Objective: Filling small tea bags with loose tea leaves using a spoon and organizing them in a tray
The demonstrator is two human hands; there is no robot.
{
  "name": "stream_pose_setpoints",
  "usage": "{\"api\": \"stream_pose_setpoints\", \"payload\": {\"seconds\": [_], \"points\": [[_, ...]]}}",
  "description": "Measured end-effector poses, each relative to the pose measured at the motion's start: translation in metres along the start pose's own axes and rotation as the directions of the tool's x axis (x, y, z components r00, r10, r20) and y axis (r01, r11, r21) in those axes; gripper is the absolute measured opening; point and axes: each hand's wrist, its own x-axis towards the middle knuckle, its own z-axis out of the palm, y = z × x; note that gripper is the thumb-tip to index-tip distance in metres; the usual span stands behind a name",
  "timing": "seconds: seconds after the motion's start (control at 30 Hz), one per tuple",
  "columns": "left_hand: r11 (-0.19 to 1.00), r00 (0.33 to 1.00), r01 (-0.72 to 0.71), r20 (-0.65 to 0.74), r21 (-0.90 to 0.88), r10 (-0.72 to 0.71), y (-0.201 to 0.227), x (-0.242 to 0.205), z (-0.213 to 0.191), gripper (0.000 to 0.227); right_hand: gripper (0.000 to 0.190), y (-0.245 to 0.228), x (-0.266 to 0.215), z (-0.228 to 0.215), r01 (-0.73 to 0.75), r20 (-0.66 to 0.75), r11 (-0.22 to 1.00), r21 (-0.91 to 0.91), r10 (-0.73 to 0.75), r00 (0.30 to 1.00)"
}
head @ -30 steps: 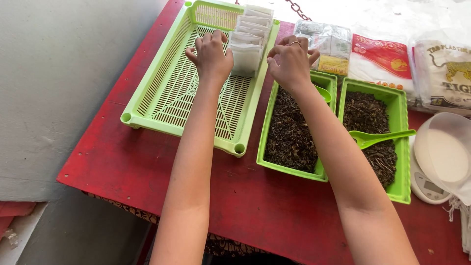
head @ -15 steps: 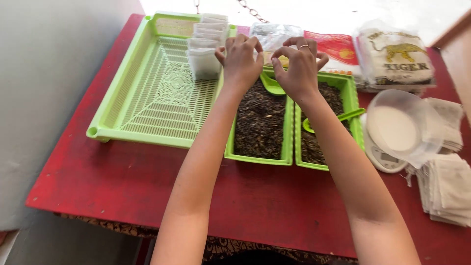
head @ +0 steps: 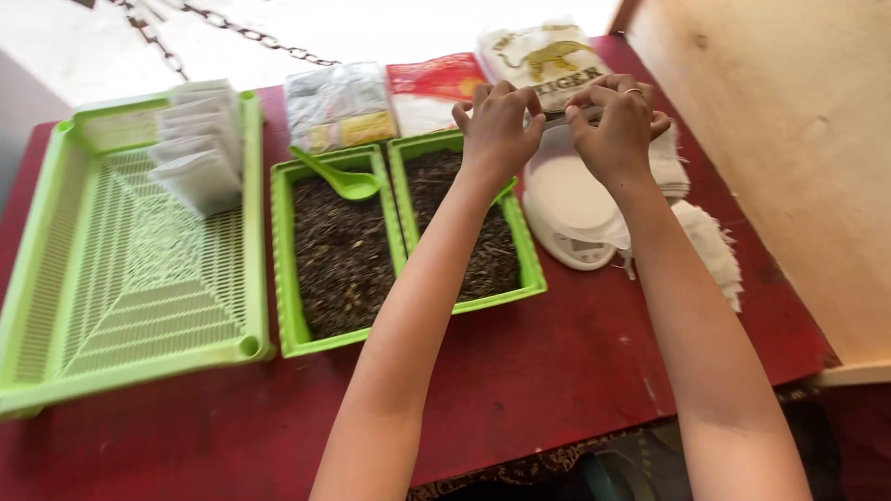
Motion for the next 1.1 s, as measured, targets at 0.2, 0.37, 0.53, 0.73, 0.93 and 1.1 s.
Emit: {"api": "stream_pose_setpoints", "payload": {"seconds": [0.2, 0.37, 0.53, 0.73, 0.93, 1.1], "points": [[0.994, 0.986, -0.108, 0.133, 0.032, 0.103, 0.05, 0.023, 0.057, 0.016, 0.009, 0.081, -0.004, -0.031, -0.177, 0.015, 0.983, -0.049, 0.178, 0.984], [0.975, 0.936, -0.183, 0.326, 0.123, 0.134, 0.071, 0.033, 0.099, 0.028, 0.009, 0.14, -0.004, -0.03, -0.341, 0.111, 0.929, -0.144, 0.358, 0.927], [0.963, 0.946, -0.22, 0.275, 0.158, 0.171, 0.069, 0.034, 0.138, 0.033, 0.019, 0.177, -0.013, -0.022, -0.421, 0.209, 0.883, -0.205, 0.46, 0.863], [0.96, 0.939, -0.129, 0.343, 0.248, 0.037, 0.07, 0.035, 0.165, 0.047, 0.033, 0.172, -0.023, -0.028, -0.475, 0.322, 0.861, -0.183, 0.509, 0.798], [0.964, 0.937, -0.098, 0.349, 0.248, 0.006, 0.073, 0.04, 0.173, 0.056, 0.024, 0.206, -0.025, -0.009, -0.46, 0.324, 0.886, -0.052, 0.451, 0.832], [0.961, 0.927, -0.11, 0.376, 0.252, 0.007, 0.078, 0.035, 0.17, 0.058, 0.019, 0.214, -0.023, -0.003, -0.366, 0.264, 0.919, -0.148, 0.393, 0.881]]}}
